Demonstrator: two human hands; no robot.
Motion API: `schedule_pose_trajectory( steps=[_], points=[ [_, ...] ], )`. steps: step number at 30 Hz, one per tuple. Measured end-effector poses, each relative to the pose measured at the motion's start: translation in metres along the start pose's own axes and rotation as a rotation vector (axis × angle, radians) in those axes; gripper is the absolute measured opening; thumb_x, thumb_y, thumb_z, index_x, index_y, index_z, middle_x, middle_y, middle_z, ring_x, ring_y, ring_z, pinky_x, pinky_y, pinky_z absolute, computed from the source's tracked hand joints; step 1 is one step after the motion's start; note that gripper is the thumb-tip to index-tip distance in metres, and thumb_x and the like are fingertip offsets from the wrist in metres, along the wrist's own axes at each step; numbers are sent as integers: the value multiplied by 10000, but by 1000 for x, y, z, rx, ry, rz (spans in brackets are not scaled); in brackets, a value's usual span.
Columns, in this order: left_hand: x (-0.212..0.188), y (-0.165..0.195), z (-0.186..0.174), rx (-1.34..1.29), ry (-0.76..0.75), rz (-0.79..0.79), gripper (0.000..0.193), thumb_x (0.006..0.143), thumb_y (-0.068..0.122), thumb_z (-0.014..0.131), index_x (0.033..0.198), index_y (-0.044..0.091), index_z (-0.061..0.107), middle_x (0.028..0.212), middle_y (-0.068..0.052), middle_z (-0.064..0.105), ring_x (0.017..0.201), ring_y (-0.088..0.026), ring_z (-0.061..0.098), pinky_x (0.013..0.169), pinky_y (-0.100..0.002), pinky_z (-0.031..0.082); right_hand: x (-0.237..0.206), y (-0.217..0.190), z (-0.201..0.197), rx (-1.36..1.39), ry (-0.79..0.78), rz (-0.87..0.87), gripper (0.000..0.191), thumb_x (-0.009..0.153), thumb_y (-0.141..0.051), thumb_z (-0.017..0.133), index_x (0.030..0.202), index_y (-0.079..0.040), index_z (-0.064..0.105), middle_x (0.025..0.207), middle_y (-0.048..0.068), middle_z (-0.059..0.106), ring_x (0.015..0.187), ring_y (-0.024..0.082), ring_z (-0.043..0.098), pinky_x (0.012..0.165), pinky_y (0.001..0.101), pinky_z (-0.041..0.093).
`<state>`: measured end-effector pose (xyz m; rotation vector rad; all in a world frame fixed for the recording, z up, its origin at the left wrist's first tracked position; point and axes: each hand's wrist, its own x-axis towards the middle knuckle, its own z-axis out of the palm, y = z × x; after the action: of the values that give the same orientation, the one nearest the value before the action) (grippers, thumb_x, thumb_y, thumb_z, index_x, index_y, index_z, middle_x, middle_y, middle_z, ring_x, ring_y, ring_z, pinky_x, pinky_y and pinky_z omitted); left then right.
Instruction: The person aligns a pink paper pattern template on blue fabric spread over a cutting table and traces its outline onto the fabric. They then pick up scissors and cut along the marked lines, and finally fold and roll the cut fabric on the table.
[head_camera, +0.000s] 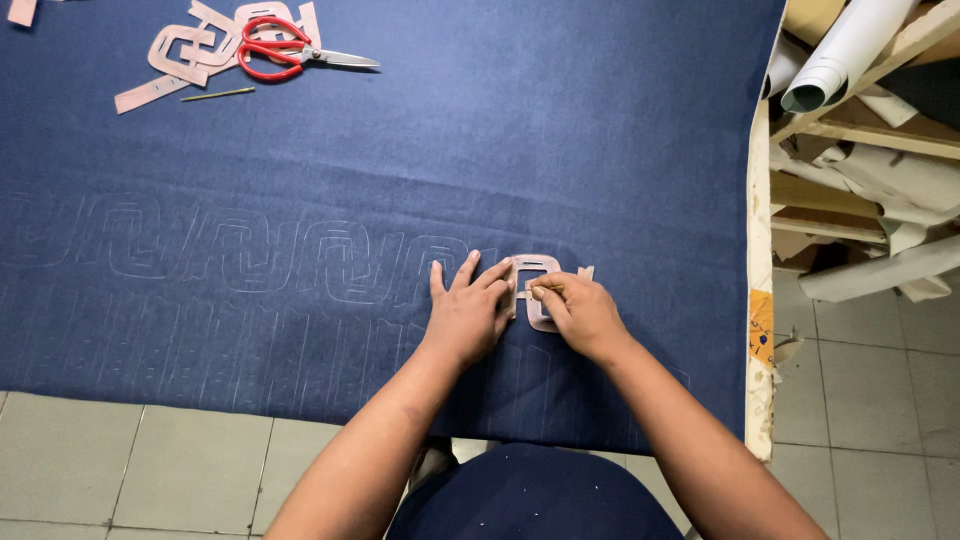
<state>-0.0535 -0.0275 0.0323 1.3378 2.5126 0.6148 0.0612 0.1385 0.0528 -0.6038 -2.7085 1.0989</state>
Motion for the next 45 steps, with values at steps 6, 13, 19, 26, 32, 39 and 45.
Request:
schedule_pose_trajectory(
  steps=[6,13,19,26,32,39,45],
  points=[
    [0,0,2,26,-4,12,417,915,347,650,1306,205,618,1555,70,443,1489,-329,324,1125,-778,129,11,3,3,-193,1,-96,195,964,-219,617,1010,-92,758,994,90,770,906,306,725,807,406,560],
    [0,6,2,63,-38,20,515,928,284,605,1439,286,542,1584,25,373,1483,-393,252,1086,-822,88,15,8,4,-150,62,-150,185,954,-211,621,1001,-91,753,1008,90,770,926,310,730,817,409,564],
    [1,15,0,96,-109,15,413,945,227,563,1335,344,633,1614,-49,330,1513,-468,184,1090,-833,37,13,14,-6,-206,85,-119,186,940,-225,652,1013,-91,759,986,103,765,908,319,724,802,419,559],
    [5,27,6,128,-85,38,371,861,351,693,1203,205,691,1565,-174,392,1489,-458,252,1110,-815,59,-4,8,-6,-122,61,-13,198,943,-230,659,1028,-92,773,957,109,773,867,288,741,779,387,571],
    [14,25,20,68,69,149,367,830,280,731,1147,101,680,1534,-177,475,1479,-303,381,1180,-680,197,-20,6,-12,67,50,144,223,949,-228,648,1070,-82,765,985,94,791,883,228,776,790,334,585],
    [13,24,15,12,34,112,366,813,254,756,1128,102,648,1516,-126,477,1439,-254,408,1161,-682,226,-34,7,-7,58,38,56,223,935,-196,662,1079,-66,773,1071,109,783,962,243,759,850,337,574],
    [16,33,11,17,-77,69,484,810,251,722,1285,227,628,1507,-167,446,1446,-295,373,1140,-727,169,-42,15,-27,-168,-60,70,217,921,-227,654,1026,-80,776,1014,101,777,938,294,736,829,384,566]
  ],
)
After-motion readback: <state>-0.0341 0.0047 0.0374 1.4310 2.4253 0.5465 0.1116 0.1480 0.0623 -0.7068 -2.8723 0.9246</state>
